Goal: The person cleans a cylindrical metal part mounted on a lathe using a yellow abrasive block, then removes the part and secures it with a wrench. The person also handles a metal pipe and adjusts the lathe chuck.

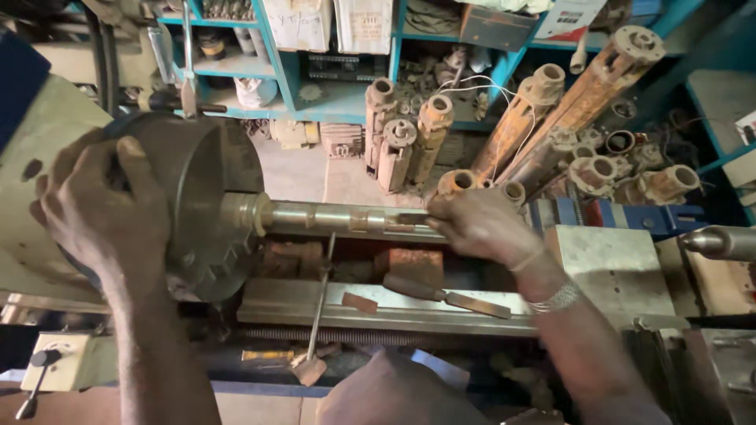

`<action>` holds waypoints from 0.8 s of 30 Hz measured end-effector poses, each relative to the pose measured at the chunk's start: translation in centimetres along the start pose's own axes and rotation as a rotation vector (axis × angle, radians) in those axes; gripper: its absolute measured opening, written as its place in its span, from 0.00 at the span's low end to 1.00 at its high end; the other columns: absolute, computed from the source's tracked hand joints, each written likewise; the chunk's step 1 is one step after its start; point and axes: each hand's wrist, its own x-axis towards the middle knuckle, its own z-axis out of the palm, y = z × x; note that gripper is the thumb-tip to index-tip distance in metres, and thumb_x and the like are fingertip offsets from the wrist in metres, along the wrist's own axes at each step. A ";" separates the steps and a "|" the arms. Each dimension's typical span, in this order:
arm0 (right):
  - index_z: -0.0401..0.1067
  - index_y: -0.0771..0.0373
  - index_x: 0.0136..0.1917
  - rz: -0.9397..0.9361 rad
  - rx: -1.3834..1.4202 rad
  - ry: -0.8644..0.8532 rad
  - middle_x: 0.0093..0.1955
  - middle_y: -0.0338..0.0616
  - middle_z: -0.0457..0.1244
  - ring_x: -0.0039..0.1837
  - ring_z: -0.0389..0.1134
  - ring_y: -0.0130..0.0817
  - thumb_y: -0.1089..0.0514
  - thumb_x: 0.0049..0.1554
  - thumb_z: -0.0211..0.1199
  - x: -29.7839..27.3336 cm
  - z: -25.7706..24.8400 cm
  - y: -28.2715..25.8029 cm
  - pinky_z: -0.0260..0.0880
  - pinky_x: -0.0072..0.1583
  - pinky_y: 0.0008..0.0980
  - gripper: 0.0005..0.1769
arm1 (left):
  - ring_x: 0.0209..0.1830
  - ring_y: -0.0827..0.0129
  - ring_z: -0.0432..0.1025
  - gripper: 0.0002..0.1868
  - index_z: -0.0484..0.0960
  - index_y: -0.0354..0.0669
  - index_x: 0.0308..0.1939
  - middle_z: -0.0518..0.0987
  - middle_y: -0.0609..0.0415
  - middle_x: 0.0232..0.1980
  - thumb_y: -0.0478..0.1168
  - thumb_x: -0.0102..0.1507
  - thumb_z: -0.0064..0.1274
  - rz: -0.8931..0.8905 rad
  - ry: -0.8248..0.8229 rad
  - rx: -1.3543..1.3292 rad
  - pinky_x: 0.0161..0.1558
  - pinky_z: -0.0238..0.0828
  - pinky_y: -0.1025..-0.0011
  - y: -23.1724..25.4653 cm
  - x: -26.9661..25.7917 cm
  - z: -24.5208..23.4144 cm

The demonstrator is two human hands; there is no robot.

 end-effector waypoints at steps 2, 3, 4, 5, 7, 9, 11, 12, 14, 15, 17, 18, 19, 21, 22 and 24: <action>0.76 0.51 0.45 0.022 -0.017 0.013 0.32 0.48 0.67 0.37 0.70 0.54 0.45 0.57 0.59 0.3 -0.6 0.0 0.66 0.39 0.56 0.11 | 0.61 0.49 0.71 0.12 0.86 0.40 0.49 0.81 0.50 0.58 0.43 0.70 0.52 0.039 0.025 0.036 0.69 0.60 0.54 0.1 0.7 0.2; 0.76 0.51 0.44 0.051 -0.040 -0.010 0.31 0.48 0.67 0.37 0.70 0.54 0.45 0.57 0.58 0.2 -0.8 0.1 0.66 0.39 0.55 0.12 | 0.60 0.50 0.71 0.12 0.86 0.41 0.49 0.80 0.50 0.57 0.43 0.70 0.52 0.079 0.024 0.100 0.71 0.59 0.55 0.2 0.6 0.2; 0.75 0.51 0.43 0.079 -0.063 -0.033 0.31 0.48 0.66 0.37 0.70 0.54 0.44 0.58 0.58 0.1 -0.8 0.2 0.66 0.40 0.55 0.12 | 0.60 0.51 0.71 0.12 0.86 0.41 0.49 0.81 0.50 0.56 0.43 0.69 0.52 0.093 0.026 0.126 0.71 0.59 0.55 0.3 0.6 0.3; 0.76 0.50 0.43 0.069 -0.090 -0.039 0.31 0.48 0.67 0.37 0.70 0.54 0.45 0.57 0.59 -0.1 -0.5 0.3 0.67 0.39 0.54 0.11 | 0.60 0.51 0.72 0.12 0.86 0.42 0.49 0.81 0.50 0.55 0.43 0.69 0.53 0.107 0.020 0.153 0.72 0.59 0.54 0.4 0.3 0.3; 0.76 0.50 0.42 0.044 -0.145 -0.040 0.31 0.48 0.67 0.38 0.70 0.53 0.47 0.55 0.60 0.0 0.2 0.3 0.67 0.39 0.53 0.09 | 0.61 0.50 0.72 0.11 0.87 0.43 0.48 0.81 0.51 0.55 0.42 0.68 0.53 0.075 0.018 0.122 0.72 0.59 0.53 0.8 0.2 0.2; 0.74 0.53 0.45 0.079 -0.175 -0.110 0.30 0.48 0.67 0.36 0.70 0.51 0.45 0.58 0.59 0.2 1.1 0.3 0.67 0.39 0.53 0.12 | 0.61 0.49 0.71 0.10 0.87 0.44 0.48 0.81 0.52 0.56 0.42 0.69 0.53 0.026 0.010 0.071 0.68 0.59 0.52 1.1 0.5 -0.2; 0.75 0.49 0.47 0.091 -0.198 -0.223 0.31 0.47 0.67 0.37 0.70 0.51 0.47 0.56 0.59 0.1 2.1 0.2 0.68 0.39 0.53 0.10 | 0.59 0.47 0.70 0.10 0.86 0.44 0.50 0.81 0.50 0.56 0.43 0.69 0.54 -0.032 -0.007 0.016 0.64 0.60 0.51 1.4 0.7 -0.5; 0.77 0.45 0.47 0.083 -0.208 -0.299 0.32 0.47 0.67 0.38 0.71 0.51 0.49 0.51 0.60 0.0 2.6 0.1 0.69 0.40 0.53 0.10 | 0.58 0.46 0.69 0.11 0.85 0.43 0.51 0.80 0.49 0.55 0.44 0.69 0.55 -0.060 -0.016 -0.008 0.62 0.60 0.51 1.4 0.8 -0.5; 0.79 0.42 0.47 0.081 -0.185 -0.334 0.33 0.48 0.68 0.39 0.71 0.52 0.49 0.50 0.60 -1.3 4.4 -0.2 0.70 0.41 0.54 0.12 | 0.58 0.47 0.70 0.12 0.86 0.44 0.51 0.80 0.49 0.55 0.43 0.68 0.55 -0.071 -0.041 0.002 0.62 0.61 0.51 1.4 0.5 -0.5; 0.79 0.44 0.47 0.076 -0.171 -0.278 0.32 0.48 0.68 0.39 0.71 0.53 0.46 0.52 0.60 -1.6 5.2 0.0 0.70 0.42 0.55 0.11 | 0.59 0.48 0.70 0.11 0.86 0.45 0.51 0.81 0.50 0.56 0.42 0.68 0.55 -0.058 -0.033 0.032 0.63 0.61 0.52 1.3 0.6 -0.3; 0.78 0.46 0.46 0.131 -0.137 -0.198 0.33 0.49 0.68 0.39 0.71 0.54 0.43 0.55 0.59 -1.9 6.8 0.6 0.69 0.43 0.56 0.12 | 0.62 0.51 0.71 0.10 0.86 0.45 0.50 0.81 0.53 0.58 0.41 0.68 0.53 -0.010 -0.018 0.085 0.67 0.60 0.54 0.8 0.6 -0.1; 0.79 0.47 0.45 0.190 -0.117 -0.174 0.33 0.49 0.68 0.40 0.71 0.54 0.42 0.56 0.58 -2.2 7.6 1.1 0.69 0.43 0.56 0.13 | 0.63 0.54 0.71 0.09 0.85 0.45 0.49 0.81 0.54 0.59 0.40 0.69 0.52 0.025 -0.011 0.107 0.70 0.59 0.56 0.4 0.4 -0.2; 0.79 0.47 0.43 0.253 -0.095 -0.157 0.34 0.48 0.69 0.40 0.71 0.54 0.41 0.57 0.58 -2.9 8.5 1.7 0.69 0.44 0.56 0.14 | 0.64 0.55 0.71 0.09 0.85 0.45 0.49 0.81 0.54 0.61 0.40 0.69 0.52 0.050 -0.014 0.121 0.70 0.60 0.57 0.0 0.2 -0.2; 0.76 0.48 0.48 0.350 -0.119 -0.193 0.38 0.48 0.69 0.43 0.71 0.54 0.43 0.59 0.56 -4.7 10.3 2.8 0.69 0.45 0.57 0.13 | 0.62 0.54 0.73 0.09 0.85 0.43 0.48 0.82 0.52 0.63 0.39 0.68 0.51 0.089 -0.023 0.140 0.69 0.62 0.56 -0.7 -0.2 -0.1; 0.75 0.48 0.50 0.399 -0.133 -0.213 0.40 0.48 0.70 0.45 0.72 0.55 0.44 0.60 0.56 -5.8 11.3 3.3 0.69 0.46 0.57 0.13 | 0.62 0.54 0.74 0.10 0.84 0.41 0.48 0.83 0.51 0.63 0.39 0.69 0.50 0.081 -0.031 0.091 0.67 0.65 0.57 -0.9 -0.3 0.0; 0.75 0.52 0.50 0.401 -0.046 -0.112 0.44 0.48 0.70 0.50 0.70 0.54 0.48 0.57 0.58 -8.9 13.9 3.8 0.67 0.51 0.59 0.11 | 0.61 0.55 0.77 0.12 0.83 0.38 0.51 0.82 0.48 0.63 0.39 0.71 0.47 0.038 -0.059 -0.056 0.65 0.72 0.60 -1.5 -0.9 0.1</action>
